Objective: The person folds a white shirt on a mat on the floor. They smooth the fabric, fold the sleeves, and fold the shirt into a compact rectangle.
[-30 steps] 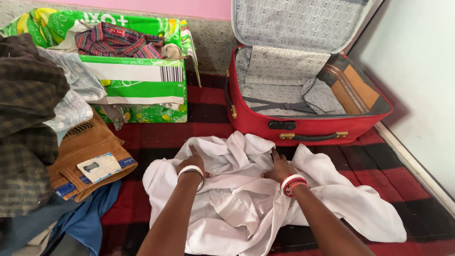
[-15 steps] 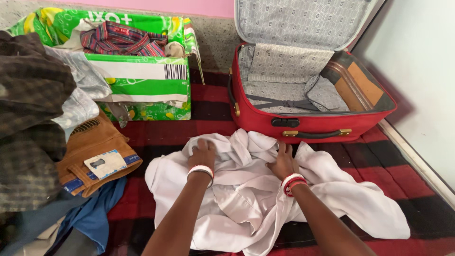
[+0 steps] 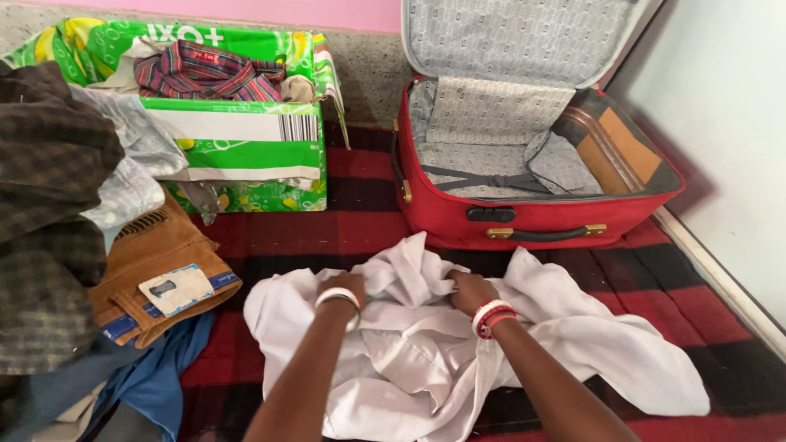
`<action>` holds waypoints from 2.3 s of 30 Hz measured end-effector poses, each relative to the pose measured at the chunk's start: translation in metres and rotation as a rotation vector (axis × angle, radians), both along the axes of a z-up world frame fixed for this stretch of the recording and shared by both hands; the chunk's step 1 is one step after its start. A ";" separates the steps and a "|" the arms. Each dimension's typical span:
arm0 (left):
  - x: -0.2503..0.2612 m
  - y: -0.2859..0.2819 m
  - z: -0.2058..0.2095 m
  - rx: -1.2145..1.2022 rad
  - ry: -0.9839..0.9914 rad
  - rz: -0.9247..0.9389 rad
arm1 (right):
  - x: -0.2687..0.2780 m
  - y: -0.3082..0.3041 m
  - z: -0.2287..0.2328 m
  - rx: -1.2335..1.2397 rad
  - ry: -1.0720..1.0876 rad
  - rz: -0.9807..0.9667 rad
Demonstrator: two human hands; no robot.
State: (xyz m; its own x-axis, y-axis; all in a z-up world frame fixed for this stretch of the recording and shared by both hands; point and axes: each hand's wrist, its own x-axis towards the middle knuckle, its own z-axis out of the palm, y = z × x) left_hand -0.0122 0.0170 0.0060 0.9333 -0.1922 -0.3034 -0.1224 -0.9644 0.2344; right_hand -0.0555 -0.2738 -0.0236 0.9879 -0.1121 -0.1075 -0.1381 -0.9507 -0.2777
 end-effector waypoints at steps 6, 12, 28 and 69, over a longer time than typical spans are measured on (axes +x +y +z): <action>0.021 0.032 0.023 -0.069 -0.104 0.148 | 0.014 0.019 0.011 0.131 -0.351 0.114; 0.047 0.053 0.051 -0.030 -0.441 0.224 | 0.042 0.049 0.032 0.143 -0.551 0.221; -0.024 -0.010 -0.009 -0.114 -0.280 0.120 | -0.004 0.012 0.014 0.164 -0.390 0.278; -0.105 -0.012 0.015 -0.146 -0.340 -0.042 | -0.155 -0.144 0.014 -0.170 -0.437 -0.133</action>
State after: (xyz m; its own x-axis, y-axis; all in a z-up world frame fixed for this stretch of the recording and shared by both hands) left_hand -0.1176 0.0054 0.0215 0.9665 -0.2505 0.0562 -0.2555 -0.9164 0.3082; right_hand -0.2105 -0.4179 -0.0100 0.9123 -0.2204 0.3452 -0.1663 -0.9696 -0.1796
